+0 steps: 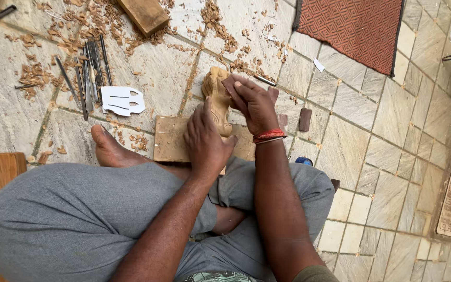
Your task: The person sits cross-legged on the floor and carves a wooden piece using a chisel. They hold the wood with one hand and use the chisel with the other to shape the surface, occasionally rotating the piece to access different areas.
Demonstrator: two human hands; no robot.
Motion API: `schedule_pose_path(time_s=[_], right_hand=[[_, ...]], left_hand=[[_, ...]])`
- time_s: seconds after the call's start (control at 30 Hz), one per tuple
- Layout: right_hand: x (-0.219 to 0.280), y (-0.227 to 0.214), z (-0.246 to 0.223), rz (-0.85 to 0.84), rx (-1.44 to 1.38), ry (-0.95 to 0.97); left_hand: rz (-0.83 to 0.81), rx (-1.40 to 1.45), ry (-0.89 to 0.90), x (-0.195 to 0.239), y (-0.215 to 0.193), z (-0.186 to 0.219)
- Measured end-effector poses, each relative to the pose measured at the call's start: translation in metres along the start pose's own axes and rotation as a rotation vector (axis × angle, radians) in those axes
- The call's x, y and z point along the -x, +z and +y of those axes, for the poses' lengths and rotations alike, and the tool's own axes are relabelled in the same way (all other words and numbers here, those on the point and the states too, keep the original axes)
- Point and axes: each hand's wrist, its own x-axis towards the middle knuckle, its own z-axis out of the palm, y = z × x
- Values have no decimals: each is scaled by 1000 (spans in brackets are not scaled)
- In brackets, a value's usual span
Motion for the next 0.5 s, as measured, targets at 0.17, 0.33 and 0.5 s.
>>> schedule_pose_path(time_s=[0.17, 0.33, 0.5], right_hand=[[8, -3, -4, -164, -208, 9], [41, 15, -22, -257, -140, -51], [60, 30, -35, -317, 115, -147]], left_hand=[[177, 207, 79, -10, -9, 12], [91, 934, -109, -21, -42, 25], [229, 570, 39, -24, -54, 24]])
